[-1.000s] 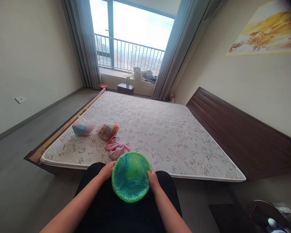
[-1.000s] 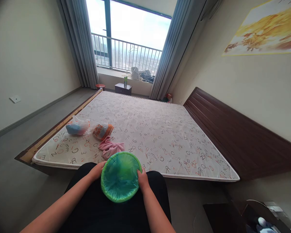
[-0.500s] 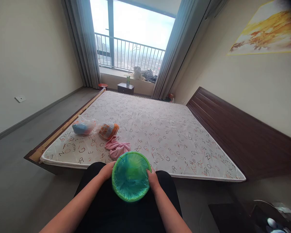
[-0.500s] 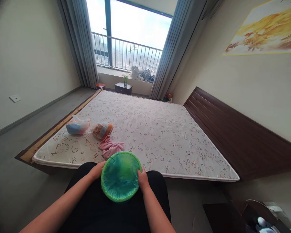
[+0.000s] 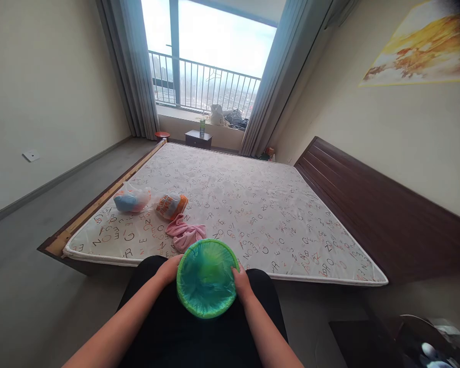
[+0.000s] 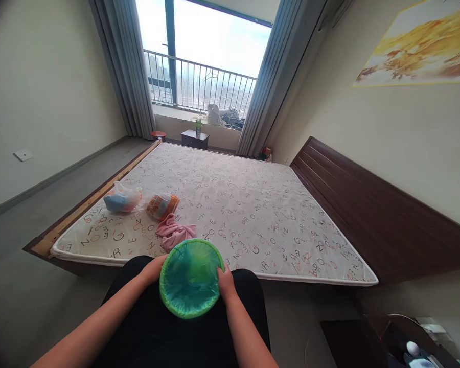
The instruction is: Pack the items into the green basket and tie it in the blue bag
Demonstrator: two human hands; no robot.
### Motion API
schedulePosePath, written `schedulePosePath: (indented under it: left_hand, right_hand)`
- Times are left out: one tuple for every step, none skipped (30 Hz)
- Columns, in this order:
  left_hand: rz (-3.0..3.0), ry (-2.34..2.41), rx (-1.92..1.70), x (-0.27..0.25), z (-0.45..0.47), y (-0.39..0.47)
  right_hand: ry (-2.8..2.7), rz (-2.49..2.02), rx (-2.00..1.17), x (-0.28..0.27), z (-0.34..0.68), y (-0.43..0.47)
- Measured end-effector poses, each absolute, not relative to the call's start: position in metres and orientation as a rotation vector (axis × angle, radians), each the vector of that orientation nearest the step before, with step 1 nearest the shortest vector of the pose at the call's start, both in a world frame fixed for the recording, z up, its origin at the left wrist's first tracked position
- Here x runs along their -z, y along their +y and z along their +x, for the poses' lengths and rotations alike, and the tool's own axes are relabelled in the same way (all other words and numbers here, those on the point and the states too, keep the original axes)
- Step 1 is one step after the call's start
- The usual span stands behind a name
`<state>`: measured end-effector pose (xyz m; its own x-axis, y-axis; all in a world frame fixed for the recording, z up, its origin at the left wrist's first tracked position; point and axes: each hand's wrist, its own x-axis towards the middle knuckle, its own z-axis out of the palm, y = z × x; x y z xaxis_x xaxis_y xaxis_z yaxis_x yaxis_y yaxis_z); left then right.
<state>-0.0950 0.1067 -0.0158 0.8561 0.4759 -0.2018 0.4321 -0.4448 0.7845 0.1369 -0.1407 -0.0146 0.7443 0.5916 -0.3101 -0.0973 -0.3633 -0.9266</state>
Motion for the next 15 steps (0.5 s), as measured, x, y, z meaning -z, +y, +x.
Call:
schedulePosePath:
  left_hand:
    - [2.089,0.662,-0.058,0.0163,-0.0948,0.107]
    - [2.078,0.661,-0.059,0.017,-0.0946,0.1073]
    - [2.065,0.651,-0.064,0.0178,-0.0943,0.1076]
    - [2.051,0.63,-0.073,0.0186,-0.0941,0.108]
    - [2.037,0.599,-0.087,0.0196,-0.094,0.1084]
    - [2.026,0.56,-0.104,0.0205,-0.0939,0.1087]
    - [2.02,0.525,-0.12,0.0215,-0.0939,0.1089]
    - [2.022,0.506,-0.13,0.0224,-0.094,0.109]
    - [2.033,0.51,-0.133,0.0233,-0.0942,0.1089]
    - [2.05,0.537,-0.127,0.024,-0.0945,0.1087]
    - [2.069,0.579,-0.114,0.0247,-0.0947,0.1085]
    - [2.086,0.621,-0.1,0.0253,-0.095,0.1081]
    - [2.098,0.654,-0.088,0.0257,-0.0952,0.1078]
    - [2.103,0.673,-0.082,0.0259,-0.0954,0.1074]
    - [2.101,0.679,-0.083,0.026,-0.0955,0.107]
  right_hand:
    - [-0.381,-1.801,-0.764,0.0155,0.1371,-0.1408]
    - [-0.377,-1.792,-0.77,0.0162,0.1373,-0.141]
    - [-0.373,-1.782,-0.774,0.0166,0.1373,-0.141]
    - [-0.371,-1.771,-0.776,0.0168,0.1372,-0.1411]
    - [-0.37,-1.758,-0.779,0.0168,0.137,-0.1411]
    - [-0.369,-1.745,-0.784,0.0166,0.1367,-0.141]
    - [-0.366,-1.733,-0.79,0.0164,0.1365,-0.1409]
    - [-0.363,-1.724,-0.795,0.0162,0.1364,-0.1408]
    - [-0.363,-1.719,-0.796,0.0161,0.1364,-0.1408]
    - [-0.364,-1.721,-0.792,0.0161,0.1365,-0.1407]
    - [-0.366,-1.727,-0.784,0.0164,0.1367,-0.1407]
    - [-0.369,-1.734,-0.776,0.0168,0.137,-0.1407]
    - [-0.369,-1.738,-0.77,0.0175,0.1374,-0.1407]
    - [-0.366,-1.737,-0.766,0.0183,0.1377,-0.1407]
    - [-0.361,-1.734,-0.769,0.0191,0.1379,-0.1406]
